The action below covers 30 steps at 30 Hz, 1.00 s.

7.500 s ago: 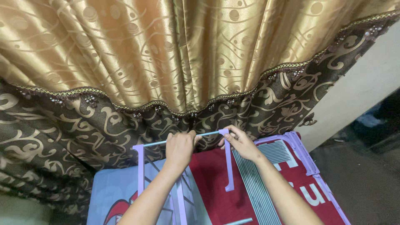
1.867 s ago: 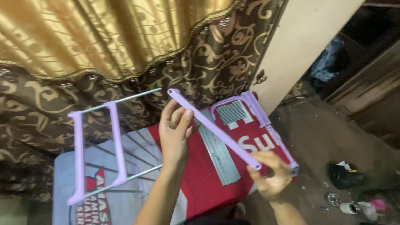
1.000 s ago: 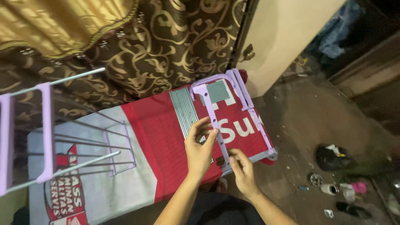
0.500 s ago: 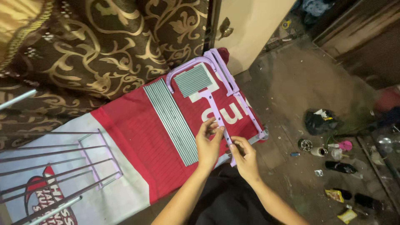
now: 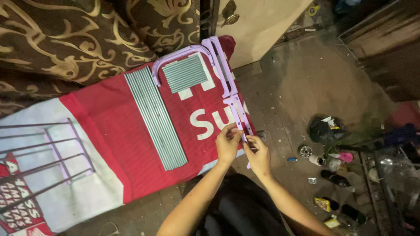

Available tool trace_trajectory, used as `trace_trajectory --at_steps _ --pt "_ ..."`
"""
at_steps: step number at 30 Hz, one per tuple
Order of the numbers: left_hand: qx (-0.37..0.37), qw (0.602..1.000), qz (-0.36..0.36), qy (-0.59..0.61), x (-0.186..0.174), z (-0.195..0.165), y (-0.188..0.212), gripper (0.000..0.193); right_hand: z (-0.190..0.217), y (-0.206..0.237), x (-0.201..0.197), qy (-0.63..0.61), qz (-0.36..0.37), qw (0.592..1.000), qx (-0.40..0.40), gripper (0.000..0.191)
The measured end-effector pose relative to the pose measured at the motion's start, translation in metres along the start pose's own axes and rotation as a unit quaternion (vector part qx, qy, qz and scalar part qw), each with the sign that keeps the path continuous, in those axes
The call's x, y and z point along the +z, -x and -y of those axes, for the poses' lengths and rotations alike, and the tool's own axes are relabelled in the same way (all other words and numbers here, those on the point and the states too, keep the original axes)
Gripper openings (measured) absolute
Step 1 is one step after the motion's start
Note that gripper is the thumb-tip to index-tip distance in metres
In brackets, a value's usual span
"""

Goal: The person assembles a folding clothes-drying rack on a bed, fitting purple plastic end frames together and inserting metal tubes one by one into the plastic joints, pressing each tube into place by hand and repositioning the frame as it takes shape.

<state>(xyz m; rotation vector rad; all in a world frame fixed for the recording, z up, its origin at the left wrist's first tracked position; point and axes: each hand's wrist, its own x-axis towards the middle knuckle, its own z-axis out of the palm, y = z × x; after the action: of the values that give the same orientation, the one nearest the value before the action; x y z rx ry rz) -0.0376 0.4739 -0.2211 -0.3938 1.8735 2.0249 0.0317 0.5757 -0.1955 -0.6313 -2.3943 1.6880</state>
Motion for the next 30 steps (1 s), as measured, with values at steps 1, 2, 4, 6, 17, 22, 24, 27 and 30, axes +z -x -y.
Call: trace_trajectory --at_steps 1,2,4,6,17,22,24,27,30 --pt "0.007 1.0 -0.009 -0.02 0.007 0.007 -0.007 0.036 -0.005 -0.009 -0.004 0.037 -0.005 0.999 0.007 0.027" --pt "0.013 0.999 -0.016 -0.041 0.015 0.015 -0.012 0.035 -0.009 -0.017 -0.007 0.076 -0.011 0.997 0.016 0.027" --pt "0.026 0.997 -0.029 -0.062 0.028 0.03 -0.022 0.034 -0.018 -0.03 -0.012 0.117 -0.007 0.992 0.048 0.025" --pt "0.045 0.996 -0.038 -0.065 0.038 0.044 -0.032 0.034 -0.027 -0.043 -0.013 0.122 0.006 0.988 0.096 0.024" --pt "0.021 0.992 -0.068 -0.106 0.055 0.07 -0.058 0.031 -0.043 -0.081 -0.006 0.129 0.017 0.991 0.028 0.022" --pt "0.022 0.989 -0.068 -0.129 0.061 0.072 -0.059 0.032 -0.048 -0.086 -0.01 0.144 0.017 0.989 0.029 0.021" --pt "0.03 0.988 -0.07 -0.138 0.062 0.072 -0.059 0.032 -0.05 -0.089 -0.01 0.145 0.015 0.989 0.029 0.022" --pt "0.033 0.986 -0.072 -0.145 0.064 0.07 -0.062 0.032 -0.052 -0.094 -0.01 0.145 0.012 0.989 -0.001 0.021" --pt "0.034 0.985 -0.075 -0.155 0.064 0.069 -0.064 0.031 -0.052 -0.096 -0.01 0.142 0.028 0.989 0.01 0.022"
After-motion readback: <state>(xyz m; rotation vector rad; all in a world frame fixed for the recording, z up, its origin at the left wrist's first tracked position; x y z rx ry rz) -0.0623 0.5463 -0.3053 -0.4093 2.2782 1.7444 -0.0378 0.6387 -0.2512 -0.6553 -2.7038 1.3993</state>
